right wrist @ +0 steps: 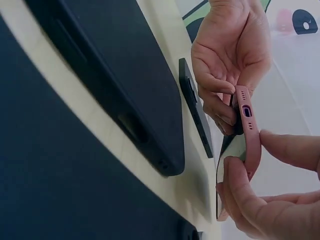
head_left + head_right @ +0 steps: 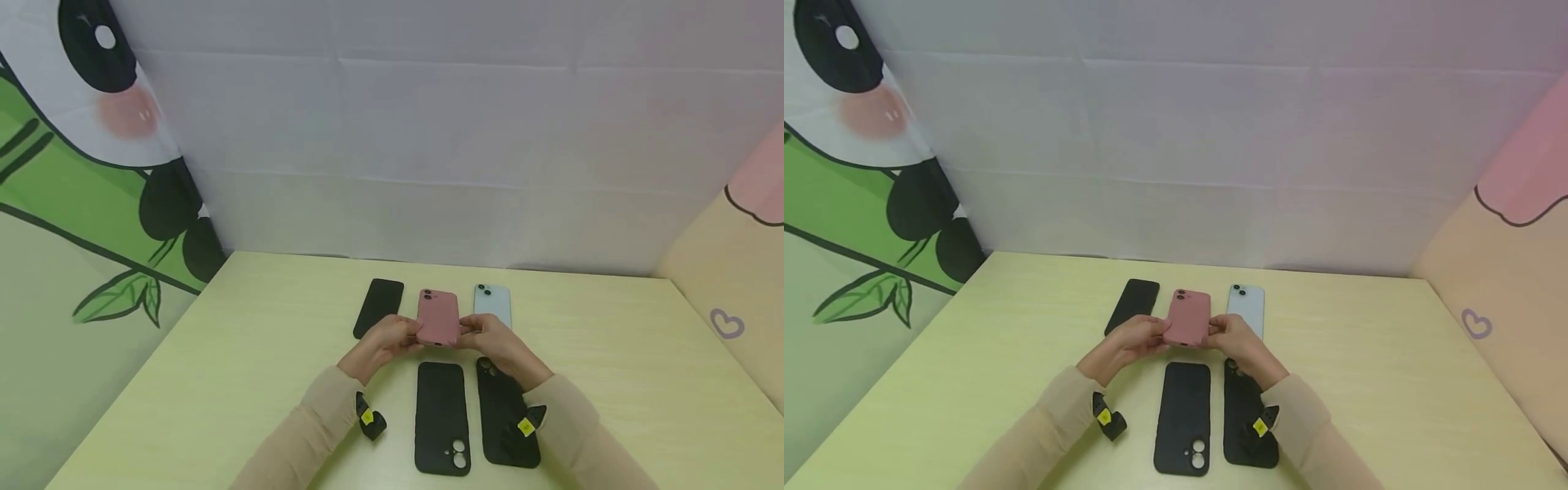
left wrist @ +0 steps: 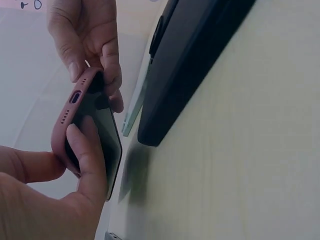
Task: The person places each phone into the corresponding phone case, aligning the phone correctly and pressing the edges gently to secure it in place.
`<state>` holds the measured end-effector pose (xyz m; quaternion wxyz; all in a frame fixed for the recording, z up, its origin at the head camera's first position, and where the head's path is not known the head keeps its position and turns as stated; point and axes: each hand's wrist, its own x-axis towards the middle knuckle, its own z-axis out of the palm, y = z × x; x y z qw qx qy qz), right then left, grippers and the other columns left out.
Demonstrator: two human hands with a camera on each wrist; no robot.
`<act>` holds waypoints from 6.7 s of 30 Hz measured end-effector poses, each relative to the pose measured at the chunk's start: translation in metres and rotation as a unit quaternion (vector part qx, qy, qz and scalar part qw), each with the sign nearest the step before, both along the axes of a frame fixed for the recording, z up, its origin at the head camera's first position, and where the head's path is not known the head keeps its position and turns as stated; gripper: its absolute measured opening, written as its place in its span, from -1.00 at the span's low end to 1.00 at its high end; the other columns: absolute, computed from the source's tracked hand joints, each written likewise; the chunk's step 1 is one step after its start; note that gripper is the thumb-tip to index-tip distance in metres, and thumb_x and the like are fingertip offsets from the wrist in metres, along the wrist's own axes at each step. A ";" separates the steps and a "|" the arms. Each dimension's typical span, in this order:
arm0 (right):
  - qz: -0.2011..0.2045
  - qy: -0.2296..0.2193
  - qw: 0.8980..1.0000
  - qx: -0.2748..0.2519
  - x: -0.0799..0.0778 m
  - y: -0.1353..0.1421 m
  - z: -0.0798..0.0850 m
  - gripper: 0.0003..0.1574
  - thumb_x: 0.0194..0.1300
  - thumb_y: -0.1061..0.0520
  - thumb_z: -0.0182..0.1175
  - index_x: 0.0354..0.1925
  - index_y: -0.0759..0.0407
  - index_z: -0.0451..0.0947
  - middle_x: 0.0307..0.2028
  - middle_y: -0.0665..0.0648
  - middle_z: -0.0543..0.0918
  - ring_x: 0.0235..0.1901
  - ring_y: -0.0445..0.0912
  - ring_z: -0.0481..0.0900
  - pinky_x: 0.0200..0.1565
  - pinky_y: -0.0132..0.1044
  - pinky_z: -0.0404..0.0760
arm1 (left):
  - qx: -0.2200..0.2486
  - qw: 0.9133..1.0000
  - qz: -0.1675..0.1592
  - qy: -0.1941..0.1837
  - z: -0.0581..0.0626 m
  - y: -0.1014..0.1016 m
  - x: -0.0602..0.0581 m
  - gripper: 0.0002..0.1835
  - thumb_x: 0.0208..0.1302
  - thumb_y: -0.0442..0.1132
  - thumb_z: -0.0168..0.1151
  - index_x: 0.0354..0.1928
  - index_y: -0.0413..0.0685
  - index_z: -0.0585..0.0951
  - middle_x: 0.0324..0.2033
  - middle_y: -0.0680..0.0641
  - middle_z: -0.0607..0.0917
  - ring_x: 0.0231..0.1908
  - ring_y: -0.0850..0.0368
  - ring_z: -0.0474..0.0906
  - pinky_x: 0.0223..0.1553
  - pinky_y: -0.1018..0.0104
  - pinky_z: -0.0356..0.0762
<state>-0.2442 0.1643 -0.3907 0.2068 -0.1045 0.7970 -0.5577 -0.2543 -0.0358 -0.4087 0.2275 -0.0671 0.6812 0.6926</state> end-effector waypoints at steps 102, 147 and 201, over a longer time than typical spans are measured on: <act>0.129 0.194 0.928 0.290 0.008 -0.013 0.007 -0.41 -0.14 0.09 0.46 -0.13 0.31 0.49 -0.25 0.12 0.55 -0.25 -0.08 0.46 -0.19 -0.17 0.48 | -0.540 0.834 0.030 0.111 0.013 -0.027 -0.027 -0.37 0.18 0.01 0.19 0.06 -0.41 0.34 -0.03 -0.40 0.38 -0.02 -0.33 0.31 -0.09 -0.10 0.38; 0.133 0.161 0.931 0.300 0.018 -0.014 0.005 -0.03 -0.29 0.04 0.53 0.12 0.21 0.35 0.01 0.20 0.41 -0.05 0.04 0.32 -0.12 -0.06 0.46 | -0.546 0.830 0.040 0.105 0.012 -0.009 -0.030 0.05 -0.15 -0.10 0.49 0.31 -0.34 0.07 0.15 -0.48 0.17 0.09 -0.39 0.23 0.01 -0.19 0.31; 0.042 -0.040 0.998 -0.031 0.036 -0.001 -0.004 -0.45 0.18 0.23 0.19 0.09 0.48 0.34 -0.44 0.00 0.54 -0.37 -0.19 0.51 -0.28 -0.28 0.54 | -0.410 0.898 0.046 0.152 0.015 -0.056 -0.013 -0.53 0.26 -0.24 0.07 -0.81 -0.01 0.22 -0.81 0.08 0.22 -0.72 0.22 0.16 -0.68 0.43 0.12</act>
